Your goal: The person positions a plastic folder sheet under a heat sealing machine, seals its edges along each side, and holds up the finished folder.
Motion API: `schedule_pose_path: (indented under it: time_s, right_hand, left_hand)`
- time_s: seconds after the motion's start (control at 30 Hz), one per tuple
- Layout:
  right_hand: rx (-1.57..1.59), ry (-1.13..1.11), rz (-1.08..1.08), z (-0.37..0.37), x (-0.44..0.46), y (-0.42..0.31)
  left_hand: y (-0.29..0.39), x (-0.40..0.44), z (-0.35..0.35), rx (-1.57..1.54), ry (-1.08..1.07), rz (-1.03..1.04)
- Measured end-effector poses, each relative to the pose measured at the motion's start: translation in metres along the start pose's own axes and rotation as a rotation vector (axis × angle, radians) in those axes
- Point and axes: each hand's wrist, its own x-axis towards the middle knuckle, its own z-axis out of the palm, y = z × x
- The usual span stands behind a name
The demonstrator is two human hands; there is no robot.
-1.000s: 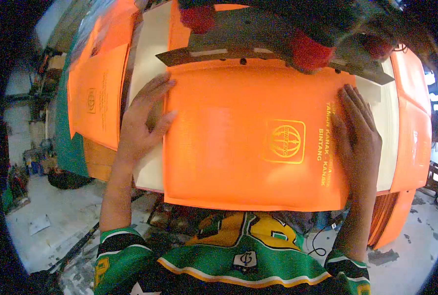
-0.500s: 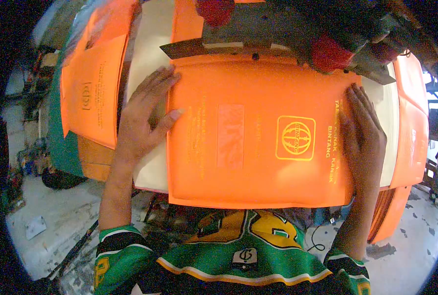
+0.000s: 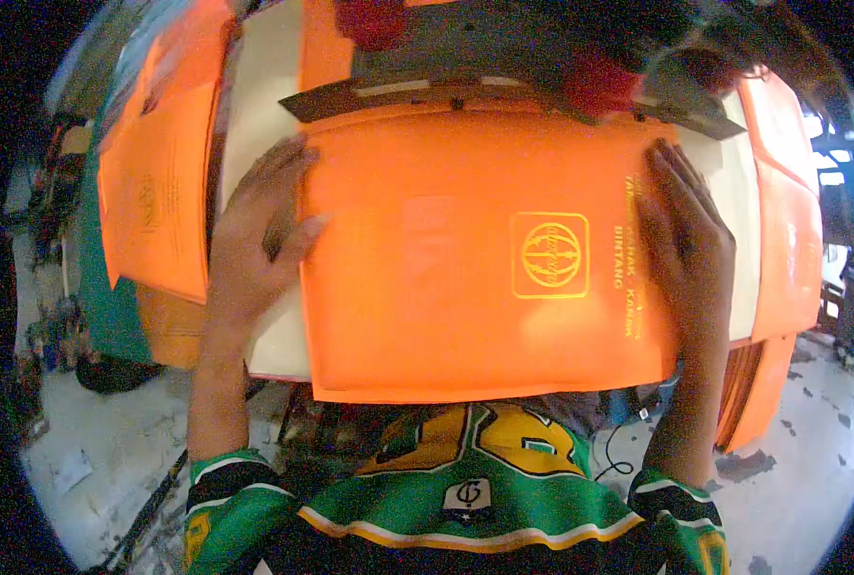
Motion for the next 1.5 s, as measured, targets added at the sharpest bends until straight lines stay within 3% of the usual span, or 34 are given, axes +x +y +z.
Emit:
schedule_pose_path:
  time_s: [0.63,1.33,1.5]
  right_hand:
    - [-0.069,0.098,-0.163,0.008,-0.005,0.018]
    - [-0.064,0.090,-0.125,0.008,-0.005,0.012]
    - [-0.073,0.068,-0.160,0.006,-0.002,0.007]
  left_hand:
    - [0.002,-0.002,-0.002,-0.004,-0.074,-0.064]
    - [0.005,-0.002,-0.005,-0.034,-0.069,-0.152]
    - [0.001,-0.002,-0.006,-0.041,-0.058,-0.079]
